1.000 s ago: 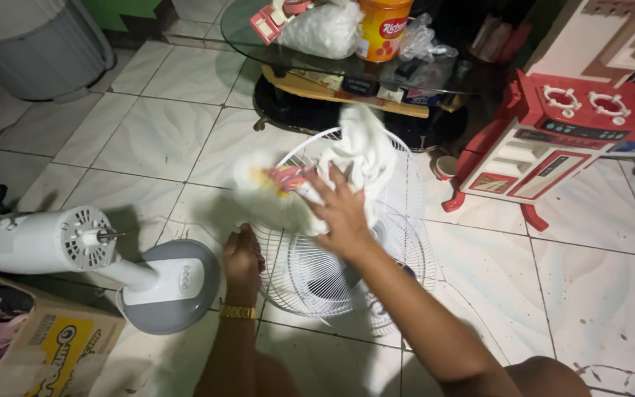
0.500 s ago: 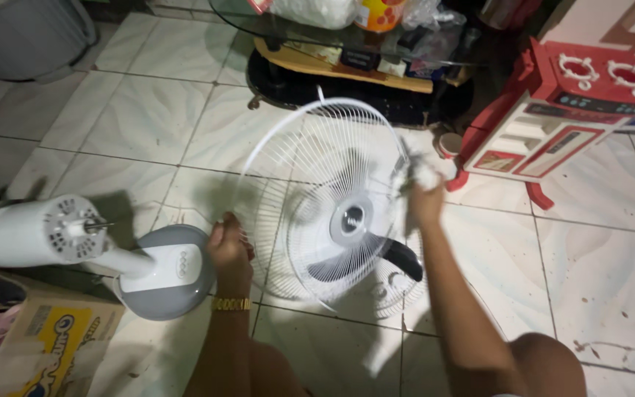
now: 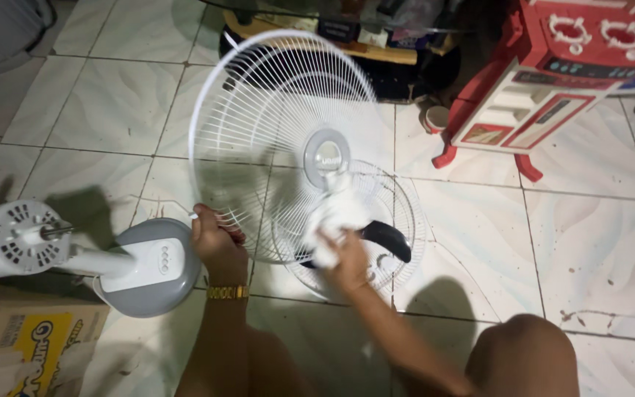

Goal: The person assembles a white pedestal fan by attaching a blue fan blade to the motor hub, securing it with a nut, and snapping the front grille into place. The person then wipes the grille and blades of a second fan with a white cloth.

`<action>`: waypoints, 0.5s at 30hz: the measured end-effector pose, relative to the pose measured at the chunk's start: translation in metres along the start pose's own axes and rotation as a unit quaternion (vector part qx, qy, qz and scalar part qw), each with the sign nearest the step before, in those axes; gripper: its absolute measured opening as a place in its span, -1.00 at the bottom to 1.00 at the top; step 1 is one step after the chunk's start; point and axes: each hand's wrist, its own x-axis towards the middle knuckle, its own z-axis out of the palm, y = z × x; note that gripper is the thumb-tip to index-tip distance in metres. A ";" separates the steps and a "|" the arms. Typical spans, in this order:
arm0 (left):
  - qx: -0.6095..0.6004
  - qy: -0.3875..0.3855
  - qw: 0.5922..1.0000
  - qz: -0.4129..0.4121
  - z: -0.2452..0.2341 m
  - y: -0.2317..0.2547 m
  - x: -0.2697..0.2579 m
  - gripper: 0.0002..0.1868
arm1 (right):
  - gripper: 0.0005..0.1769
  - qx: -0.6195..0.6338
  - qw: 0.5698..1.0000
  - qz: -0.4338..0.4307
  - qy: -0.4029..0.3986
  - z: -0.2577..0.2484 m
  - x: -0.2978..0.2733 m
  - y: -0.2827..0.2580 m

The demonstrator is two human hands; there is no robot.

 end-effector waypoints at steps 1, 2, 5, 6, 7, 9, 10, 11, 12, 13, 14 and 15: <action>-0.009 -0.012 1.000 -0.002 0.001 0.000 -0.003 -0.65 | -0.13 -0.034 0.999 0.019 0.026 -0.008 0.008 0.022; -0.008 -0.014 1.000 -0.002 0.001 0.003 -0.005 -0.64 | -0.12 -0.067 0.996 0.038 0.051 -0.016 0.016 0.045; -0.019 -0.037 0.999 -0.020 0.001 0.005 -0.012 -0.65 | -0.20 -0.039 0.975 0.217 0.028 -0.059 0.036 0.121; -0.032 -0.055 0.997 -0.033 0.003 0.004 -0.014 -0.67 | -0.24 0.024 0.934 0.357 -0.004 -0.082 0.042 0.144; -0.045 -0.074 0.995 -0.045 0.007 0.003 -0.014 -0.69 | -0.35 0.036 0.909 0.415 0.033 -0.103 0.049 0.160; 0.015 -0.173 0.985 -0.015 0.018 -0.005 -0.022 -0.84 | -0.47 0.023 0.944 0.278 0.175 -0.170 0.060 0.184; 0.044 -0.220 0.975 -0.002 0.024 -0.011 -0.030 -0.72 | -0.61 0.141 0.926 0.261 0.235 -0.203 0.058 0.184; 0.077 -0.274 0.958 0.033 0.035 -0.018 -0.039 -0.65 | -0.65 0.198 0.906 0.295 0.230 -0.238 0.051 0.175; 0.108 -0.328 0.936 0.068 0.047 -0.027 -0.050 -0.58 | -0.69 0.254 0.881 0.328 0.226 -0.276 0.042 0.162; 0.137 -0.380 0.909 0.105 0.062 -0.035 -0.063 -0.51 | -0.77 0.220 0.858 0.402 0.231 -0.310 0.024 0.141; 0.195 -0.409 0.874 0.178 0.078 -0.045 -0.076 -0.55 | -0.72 0.242 0.866 0.371 0.233 -0.340 0.017 0.121; 0.250 -0.434 0.829 0.249 0.095 -0.055 -0.090 -0.59 | -0.59 0.391 0.784 0.365 0.316 -0.361 0.005 0.095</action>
